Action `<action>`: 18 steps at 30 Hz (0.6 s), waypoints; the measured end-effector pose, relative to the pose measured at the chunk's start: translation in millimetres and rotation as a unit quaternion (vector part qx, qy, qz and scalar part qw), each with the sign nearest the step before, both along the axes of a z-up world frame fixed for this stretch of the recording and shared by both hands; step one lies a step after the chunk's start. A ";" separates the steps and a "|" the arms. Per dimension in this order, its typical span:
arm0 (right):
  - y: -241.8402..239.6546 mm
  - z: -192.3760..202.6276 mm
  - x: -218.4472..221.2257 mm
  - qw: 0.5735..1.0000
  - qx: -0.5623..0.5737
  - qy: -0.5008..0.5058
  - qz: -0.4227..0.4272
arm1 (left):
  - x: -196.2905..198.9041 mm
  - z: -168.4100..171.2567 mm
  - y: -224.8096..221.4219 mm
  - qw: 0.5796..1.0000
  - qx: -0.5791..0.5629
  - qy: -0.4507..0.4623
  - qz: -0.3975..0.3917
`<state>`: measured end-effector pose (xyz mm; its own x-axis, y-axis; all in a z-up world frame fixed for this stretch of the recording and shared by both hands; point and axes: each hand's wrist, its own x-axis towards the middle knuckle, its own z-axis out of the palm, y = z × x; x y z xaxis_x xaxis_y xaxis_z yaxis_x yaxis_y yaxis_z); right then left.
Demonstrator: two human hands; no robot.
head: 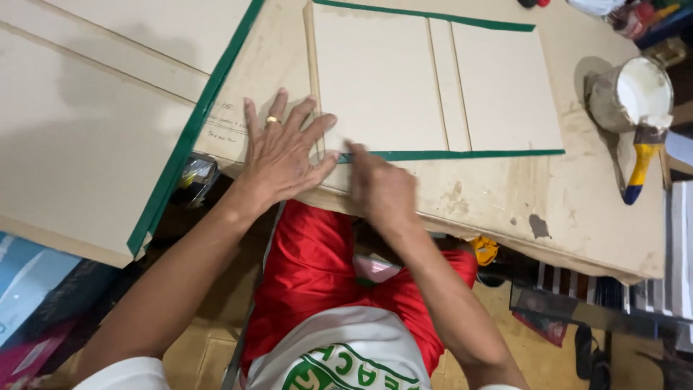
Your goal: The person applies glue to the edges of cardboard sheets using a brush and then folds the edges over to finish the piece.
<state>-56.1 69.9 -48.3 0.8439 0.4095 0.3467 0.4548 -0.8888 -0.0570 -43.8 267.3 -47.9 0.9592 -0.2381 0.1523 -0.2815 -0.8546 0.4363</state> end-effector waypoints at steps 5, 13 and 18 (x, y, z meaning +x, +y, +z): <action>-61.6 17.4 17.5 0.984 0.036 0.111 -0.133 | 1.4 23.5 -6.8 0.998 -0.001 0.057 0.017; -20.1 9.3 -14.2 1.000 0.006 0.003 -0.025 | 6.6 13.5 -19.4 0.998 0.021 0.059 0.020; -90.5 10.1 20.3 0.980 0.028 0.085 -0.178 | 6.9 6.9 -15.2 0.997 0.024 0.073 0.026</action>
<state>-35.8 -20.6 -38.1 0.9771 0.0625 0.2033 0.0958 -0.9827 -0.1584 -36.8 252.0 -40.9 0.9817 -0.1903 -0.0007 -0.1717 -0.8876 0.4274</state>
